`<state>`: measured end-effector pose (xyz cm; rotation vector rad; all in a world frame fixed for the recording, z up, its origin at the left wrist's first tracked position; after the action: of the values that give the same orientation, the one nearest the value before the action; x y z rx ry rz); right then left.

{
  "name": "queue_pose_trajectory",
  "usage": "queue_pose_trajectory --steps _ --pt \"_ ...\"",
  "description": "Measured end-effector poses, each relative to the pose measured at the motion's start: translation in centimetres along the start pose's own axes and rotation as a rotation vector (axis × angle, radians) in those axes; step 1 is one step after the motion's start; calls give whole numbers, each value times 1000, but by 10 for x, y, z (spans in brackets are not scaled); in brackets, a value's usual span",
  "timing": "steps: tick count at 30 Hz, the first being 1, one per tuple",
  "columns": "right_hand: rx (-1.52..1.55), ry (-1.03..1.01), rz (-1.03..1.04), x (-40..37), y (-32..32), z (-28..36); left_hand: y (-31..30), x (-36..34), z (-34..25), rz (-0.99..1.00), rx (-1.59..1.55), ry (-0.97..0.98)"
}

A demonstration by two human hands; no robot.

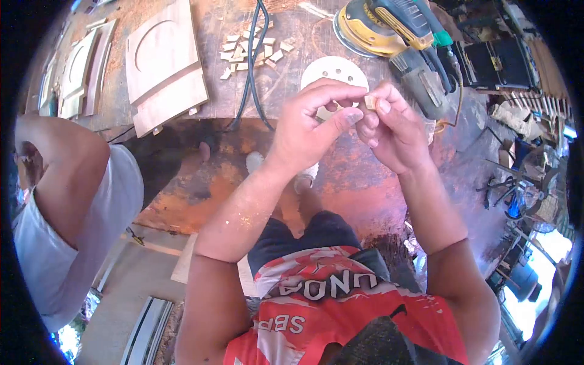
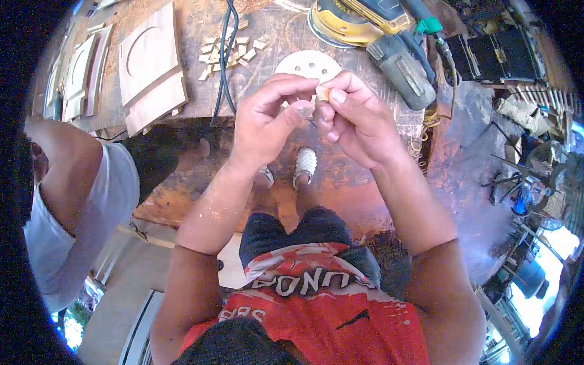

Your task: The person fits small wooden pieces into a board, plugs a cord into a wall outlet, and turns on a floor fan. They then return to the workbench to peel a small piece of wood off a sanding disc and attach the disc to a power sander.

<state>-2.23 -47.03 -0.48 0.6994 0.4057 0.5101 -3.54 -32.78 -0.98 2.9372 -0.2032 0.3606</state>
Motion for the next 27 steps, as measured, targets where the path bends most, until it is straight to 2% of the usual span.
queue_pose_trajectory --steps 8,13,17,21,24,26,27 --pt "-5 74 -32 -5 15 -5 -2 -5 -9 -20 -129 -80" --pt "11 51 -25 -6 14 -9 -6 -9 1 -84 -303 -108" --pt "-79 -9 8 -4 15 -8 -8 -11 8 -92 -350 -91" --pt "-90 -6 8 -3 13 -7 -9 -12 12 -143 -362 -154" --pt "-155 -29 13 0 12 -4 -10 -12 16 -158 -366 -206" --pt "-459 -56 -59 0 9 2 -8 -12 16 -160 -389 -254" --pt "-458 -58 -62 0 10 4 -6 -13 14 -165 -425 -269"
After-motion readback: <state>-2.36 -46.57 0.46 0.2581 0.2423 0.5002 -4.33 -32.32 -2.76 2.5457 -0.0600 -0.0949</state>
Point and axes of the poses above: each hand's wrist, its own x-axis towards the middle knuckle, its own y-axis out of the palm, z = x × y, the point moved 5 cm from there along x, towards the middle knuckle, and after that the axes turned 2 degrees about -x, right-handed, at the moved point
